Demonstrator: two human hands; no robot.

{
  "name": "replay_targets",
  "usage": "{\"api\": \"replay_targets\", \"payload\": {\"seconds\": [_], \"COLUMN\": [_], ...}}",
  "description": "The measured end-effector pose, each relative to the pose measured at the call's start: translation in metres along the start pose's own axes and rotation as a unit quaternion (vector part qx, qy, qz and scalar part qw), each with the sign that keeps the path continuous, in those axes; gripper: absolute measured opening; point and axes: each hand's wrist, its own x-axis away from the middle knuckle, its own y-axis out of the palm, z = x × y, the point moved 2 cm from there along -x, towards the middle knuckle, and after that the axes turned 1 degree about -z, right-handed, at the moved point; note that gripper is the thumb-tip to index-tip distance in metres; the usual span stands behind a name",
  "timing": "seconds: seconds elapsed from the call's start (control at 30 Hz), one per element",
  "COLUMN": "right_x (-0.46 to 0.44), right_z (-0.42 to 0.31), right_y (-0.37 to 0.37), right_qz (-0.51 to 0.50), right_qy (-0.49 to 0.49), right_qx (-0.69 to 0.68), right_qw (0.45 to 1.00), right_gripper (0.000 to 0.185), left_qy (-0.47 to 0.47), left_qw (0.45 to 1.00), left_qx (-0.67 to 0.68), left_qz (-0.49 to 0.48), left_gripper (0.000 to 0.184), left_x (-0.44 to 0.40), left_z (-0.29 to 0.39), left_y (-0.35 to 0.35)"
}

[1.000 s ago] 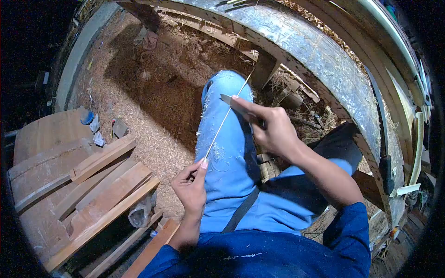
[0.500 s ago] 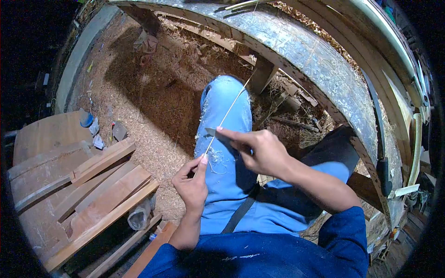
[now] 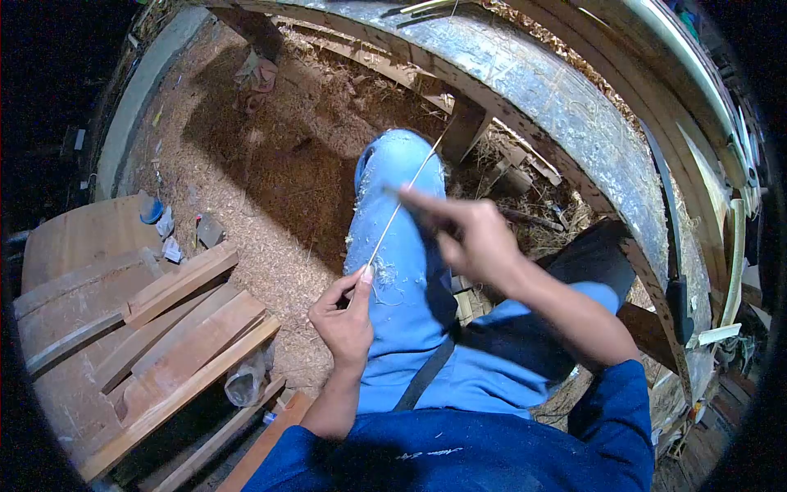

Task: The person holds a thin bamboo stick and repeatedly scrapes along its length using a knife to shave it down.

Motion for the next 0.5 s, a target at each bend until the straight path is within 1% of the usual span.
{"api": "replay_targets", "payload": {"seconds": [0.03, 0.07, 0.1, 0.17, 0.2, 0.23, 0.3, 0.33, 0.37, 0.43, 0.47, 0.5], "right_x": [0.009, 0.017, 0.017, 0.004, -0.007, -0.013, 0.000, 0.008, 0.017, 0.014, 0.006, -0.002], "right_z": [-0.010, -0.019, -0.019, -0.006, 0.000, 0.005, -0.006, -0.009, -0.014, -0.015, -0.007, -0.003], "right_y": [0.007, 0.011, 0.015, 0.003, -0.005, -0.012, -0.008, 0.005, 0.013, 0.008, 0.003, -0.006], "right_qz": [-0.051, -0.076, -0.058, -0.040, 0.035, 0.020, -0.023, -0.054, -0.060, -0.069, -0.010, 0.018], "right_qy": [-0.018, -0.030, -0.049, 0.012, -0.002, 0.048, 0.013, -0.005, -0.032, -0.028, -0.035, -0.006], "right_qx": [0.007, 0.022, 0.008, 0.001, -0.013, -0.005, -0.012, 0.013, 0.016, 0.014, -0.001, -0.001], "right_qw": [0.998, 0.996, 0.997, 0.999, 0.999, 0.999, 1.000, 0.998, 0.998, 0.997, 0.999, 1.000], "right_gripper": [0.072, 0.073, 0.075, 0.076, 0.075, 0.076, 0.078, 0.081, 0.081, 0.078, 0.075, 0.073], "left_qy": [-0.006, -0.006, -0.009, -0.012, -0.018, -0.024, -0.019, -0.015, -0.014, -0.037, -0.037, -0.018], "left_qw": [1.000, 1.000, 1.000, 1.000, 1.000, 1.000, 1.000, 1.000, 1.000, 0.999, 0.999, 1.000], "left_qx": [0.007, 0.009, 0.007, 0.000, 0.000, 0.001, 0.000, -0.003, -0.001, -0.013, -0.016, -0.007], "left_qz": [0.005, 0.006, 0.005, 0.005, 0.004, 0.002, 0.005, 0.010, 0.010, 0.000, 0.000, 0.001], "left_gripper": [0.016, 0.016, 0.016, 0.016, 0.016, 0.016, 0.016, 0.016, 0.016, 0.017, 0.017, 0.017], "left_x": [0.000, -0.001, -0.001, -0.001, 0.001, 0.003, 0.002, 0.002, 0.001, 0.000, 0.000, 0.000], "left_z": [-0.001, 0.000, 0.001, 0.002, 0.002, 0.002, -0.002, -0.002, -0.001, 0.000, 0.000, -0.001], "left_y": [0.001, 0.002, 0.002, -0.001, -0.001, -0.001, 0.001, 0.002, 0.001, -0.001, -0.001, 0.000]}}
